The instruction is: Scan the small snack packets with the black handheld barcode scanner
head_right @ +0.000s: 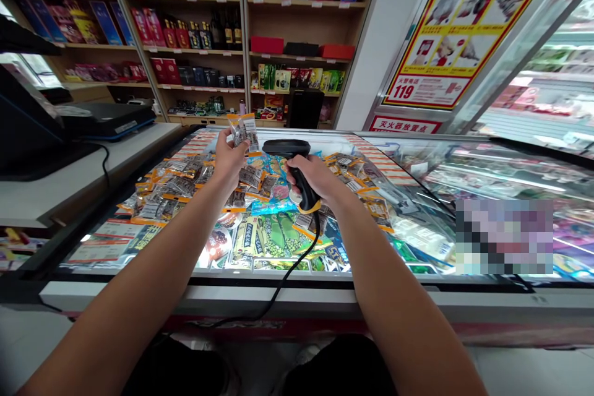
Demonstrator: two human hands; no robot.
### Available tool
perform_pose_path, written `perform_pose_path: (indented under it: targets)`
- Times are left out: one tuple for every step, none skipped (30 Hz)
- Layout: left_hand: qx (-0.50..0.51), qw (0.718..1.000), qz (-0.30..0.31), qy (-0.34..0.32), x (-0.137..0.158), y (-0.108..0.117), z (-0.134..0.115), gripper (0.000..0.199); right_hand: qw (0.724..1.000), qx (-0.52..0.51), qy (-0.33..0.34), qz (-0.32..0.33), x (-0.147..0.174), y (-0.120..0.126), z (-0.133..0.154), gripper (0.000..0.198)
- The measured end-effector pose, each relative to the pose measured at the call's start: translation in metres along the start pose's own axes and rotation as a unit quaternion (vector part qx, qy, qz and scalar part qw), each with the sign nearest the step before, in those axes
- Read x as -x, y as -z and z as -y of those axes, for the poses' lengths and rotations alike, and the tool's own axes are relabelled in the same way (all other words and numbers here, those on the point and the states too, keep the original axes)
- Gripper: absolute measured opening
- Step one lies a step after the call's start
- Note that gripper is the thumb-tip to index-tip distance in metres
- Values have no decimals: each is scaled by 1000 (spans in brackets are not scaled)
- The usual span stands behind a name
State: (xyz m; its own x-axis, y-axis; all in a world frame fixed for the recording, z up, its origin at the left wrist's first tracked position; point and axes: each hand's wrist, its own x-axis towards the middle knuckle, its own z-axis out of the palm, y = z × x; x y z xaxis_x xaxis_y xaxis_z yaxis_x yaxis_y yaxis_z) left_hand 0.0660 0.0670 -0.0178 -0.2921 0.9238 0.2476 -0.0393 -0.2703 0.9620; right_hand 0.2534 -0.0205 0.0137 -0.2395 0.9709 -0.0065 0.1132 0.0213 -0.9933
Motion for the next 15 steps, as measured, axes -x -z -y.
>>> perform_pose_path:
  targets:
    - [3,1000,-1,2,-1,0,1,34,1000,10,6,-3,0,-1,0,12]
    - [4,1000,-2,4,-2,-1,1,34,1000,20,13,-6,1,-2,0,12]
    - [4,1000,-2,7,-4,-1,2,33,999,30,20,-7,1,-3,0,11]
    - [0,1000,-4,8,-6,0,2,33,999,37,28,-10,0,-4,0,11]
    - [-11,1000,-6,4,-8,2,2,33,998,41,35,-16,-1,-4,0,11]
    - [-35,999,-7,-8,-10,5,1,35,998,46,39,-30,-2,-4,0,11]
    - [-73,997,-4,-30,-12,9,0,39,996,53,37,-54,-4,-2,0,11]
    - [-127,990,4,-56,-14,13,-2,44,994,64,26,-86,-7,1,0,11]
    - [-195,977,16,-83,-15,19,-4,50,989,81,11,-123,-10,6,-2,13]
    - [-271,957,31,-103,-16,24,-6,54,981,111,-9,-160,-13,12,-4,15]
    - [-344,931,45,-113,-16,29,-9,56,968,155,-30,-195,-16,19,-6,19]
    - [-408,904,57,-116,-15,34,-10,56,950,208,-51,-226,-19,25,-10,23]
    - [-462,877,63,-112,-15,37,-12,54,930,263,-68,-249,-22,32,-14,28]
    - [-506,854,62,-104,-14,40,-12,52,909,313,-83,-261,-25,38,-18,33]
    - [-540,834,56,-99,-13,42,-12,50,892,353,-98,-265,-27,43,-21,37]
